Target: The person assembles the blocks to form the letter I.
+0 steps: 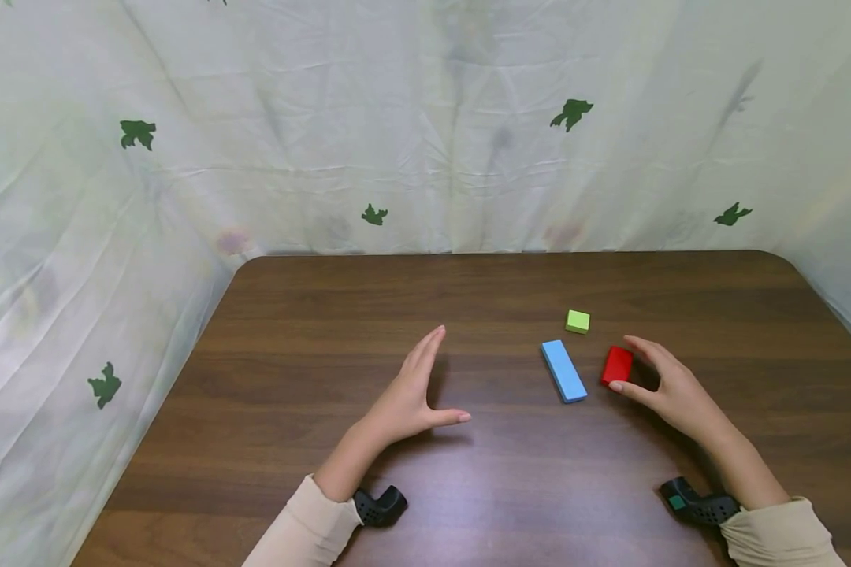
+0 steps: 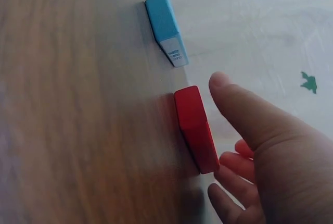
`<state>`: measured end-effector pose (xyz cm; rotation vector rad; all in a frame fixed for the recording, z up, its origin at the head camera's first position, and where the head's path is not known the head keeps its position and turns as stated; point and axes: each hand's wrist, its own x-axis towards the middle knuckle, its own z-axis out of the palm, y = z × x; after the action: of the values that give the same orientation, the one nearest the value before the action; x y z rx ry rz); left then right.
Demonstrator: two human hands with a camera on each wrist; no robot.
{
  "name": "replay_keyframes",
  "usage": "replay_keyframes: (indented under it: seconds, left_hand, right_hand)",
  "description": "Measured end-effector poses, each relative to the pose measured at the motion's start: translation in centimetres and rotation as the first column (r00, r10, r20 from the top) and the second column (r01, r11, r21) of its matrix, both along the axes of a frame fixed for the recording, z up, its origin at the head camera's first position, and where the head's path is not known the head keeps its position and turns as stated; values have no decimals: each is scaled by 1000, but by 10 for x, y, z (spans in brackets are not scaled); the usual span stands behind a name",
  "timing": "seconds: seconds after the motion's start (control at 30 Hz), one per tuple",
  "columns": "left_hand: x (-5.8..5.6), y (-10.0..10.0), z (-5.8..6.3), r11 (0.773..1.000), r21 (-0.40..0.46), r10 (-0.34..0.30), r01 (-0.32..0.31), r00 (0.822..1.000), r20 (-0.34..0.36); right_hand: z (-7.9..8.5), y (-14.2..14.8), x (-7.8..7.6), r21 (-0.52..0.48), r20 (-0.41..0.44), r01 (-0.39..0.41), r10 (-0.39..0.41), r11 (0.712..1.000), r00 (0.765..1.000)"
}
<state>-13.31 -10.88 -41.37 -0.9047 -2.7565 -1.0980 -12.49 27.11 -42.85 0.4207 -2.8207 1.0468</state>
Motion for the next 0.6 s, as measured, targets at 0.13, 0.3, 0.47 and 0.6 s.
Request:
replay_keyframes:
  seconds: [0.13, 0.3, 0.47, 0.6]
  left_hand:
    - [-1, 9, -2, 1000, 11, -25, 24, 1000, 16]
    - [-3, 21, -5, 999, 10, -47, 47, 998, 36]
    - [-5, 34, -6, 997, -17, -72, 73, 996, 47]
    - [-6, 44, -6, 995, -47, -84, 85, 996, 35]
  right_hand:
    - [-3, 1, -1, 15, 1, 3, -3, 1000, 1000]
    - [-4, 2, 0, 18, -9, -1, 1, 1000, 1000]
    - [-4, 2, -1, 27, -16, 0, 0, 1000, 1000]
    - [-4, 2, -1, 30, -20, -2, 3, 1000, 1000]
